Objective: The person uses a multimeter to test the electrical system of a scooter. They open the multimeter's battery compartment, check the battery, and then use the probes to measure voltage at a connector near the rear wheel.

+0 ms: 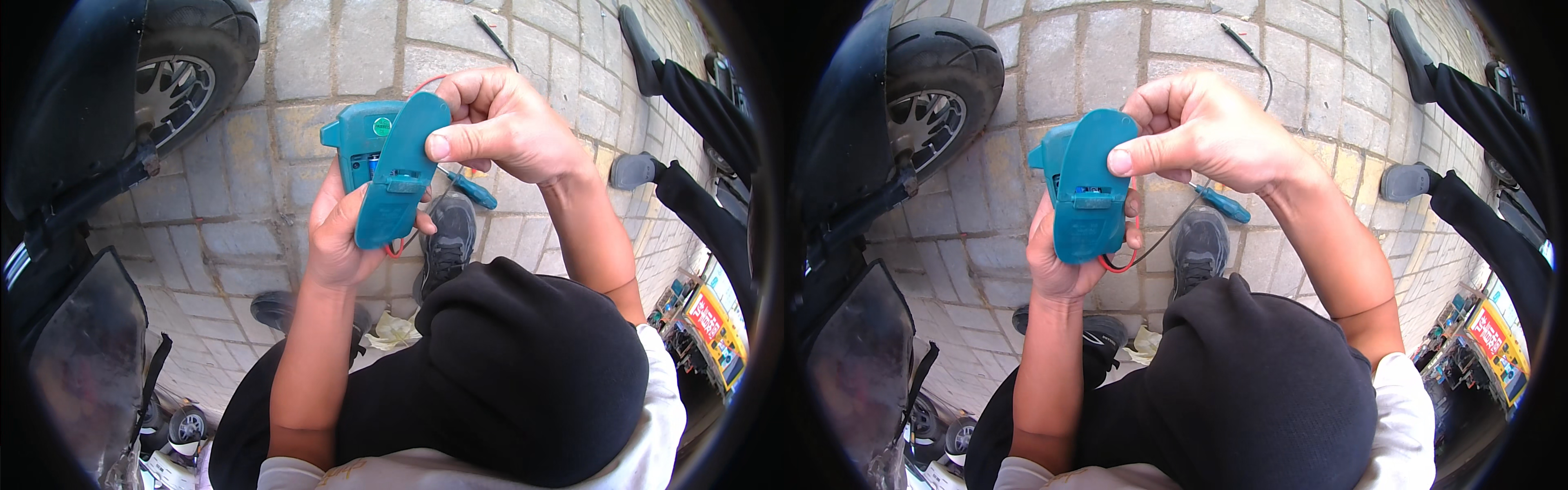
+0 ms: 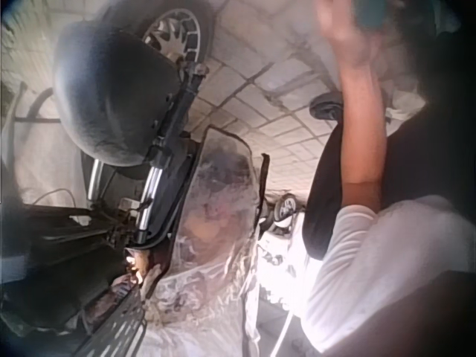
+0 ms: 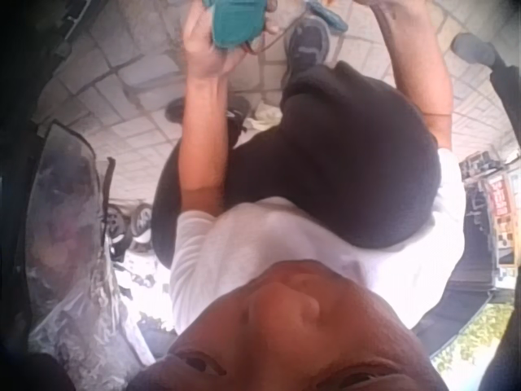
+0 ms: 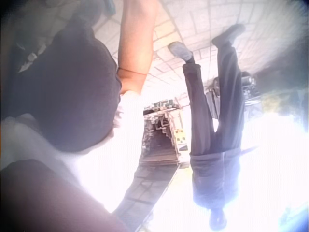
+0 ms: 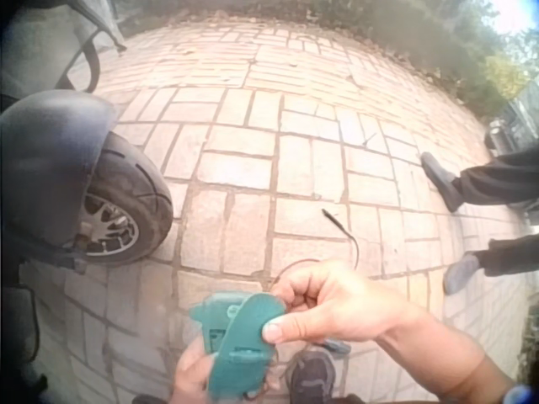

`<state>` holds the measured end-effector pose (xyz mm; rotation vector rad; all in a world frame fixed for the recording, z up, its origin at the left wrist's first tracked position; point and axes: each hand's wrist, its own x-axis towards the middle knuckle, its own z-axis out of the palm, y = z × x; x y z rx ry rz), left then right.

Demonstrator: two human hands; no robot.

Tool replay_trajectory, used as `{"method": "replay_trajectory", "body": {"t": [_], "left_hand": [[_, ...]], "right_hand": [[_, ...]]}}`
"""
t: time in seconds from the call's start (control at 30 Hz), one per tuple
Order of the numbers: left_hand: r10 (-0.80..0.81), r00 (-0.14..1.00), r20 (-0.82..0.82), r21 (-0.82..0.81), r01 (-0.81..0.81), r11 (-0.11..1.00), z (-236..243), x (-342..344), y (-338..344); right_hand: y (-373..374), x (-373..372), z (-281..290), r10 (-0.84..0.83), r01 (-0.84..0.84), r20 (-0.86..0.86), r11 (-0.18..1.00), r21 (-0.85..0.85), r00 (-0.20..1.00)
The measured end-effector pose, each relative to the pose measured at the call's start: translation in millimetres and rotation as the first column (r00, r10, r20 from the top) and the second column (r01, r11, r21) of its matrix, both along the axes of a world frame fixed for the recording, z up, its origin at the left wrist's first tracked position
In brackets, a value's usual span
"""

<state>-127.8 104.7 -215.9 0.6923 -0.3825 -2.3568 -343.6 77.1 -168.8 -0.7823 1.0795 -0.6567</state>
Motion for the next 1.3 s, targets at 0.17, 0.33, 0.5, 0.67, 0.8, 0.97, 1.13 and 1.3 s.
{"method": "replay_trajectory", "body": {"t": [0.17,0.33,0.5,0.67,0.8,0.97,1.13,1.3], "left_hand": [[0.067,0.996,0.059,0.020,-0.069,0.997,3,-5,0],[0.108,0.988,-0.111,0.077,-0.100,0.992,1,-7,-3],[0.062,0.997,-0.047,0.002,-0.062,0.998,1,-1,-4],[0.058,0.998,0.039,-0.107,-0.054,0.993,3,0,-3],[0.070,0.997,0.045,-0.147,-0.063,0.987,5,-3,-1],[0.092,0.989,0.114,-0.087,-0.082,0.993,10,-4,2],[0.042,0.996,0.079,-0.129,-0.031,0.991,9,0,-2],[0.000,0.989,0.150,-0.195,0.030,0.980,8,6,-3]], "right_hand": [[9,12,3,-0.062,0.011,-0.239,0.978,-0.209,0.969],[16,16,5,-0.242,-0.253,-0.503,0.640,-0.725,0.830],[25,27,-2,-0.411,-0.369,-0.519,0.391,-0.843,0.749],[38,36,-6,-0.440,-0.121,-0.422,0.565,-0.816,0.792],[37,31,-5,-0.467,-0.307,-0.464,0.375,-0.875,0.753],[33,30,-2,-0.456,-0.216,-0.450,0.478,-0.852,0.767],[29,29,1,-0.466,-0.357,-0.464,0.302,-0.884,0.754],[29,30,-2,-0.464,-0.329,-0.419,0.265,-0.906,0.781]]}}
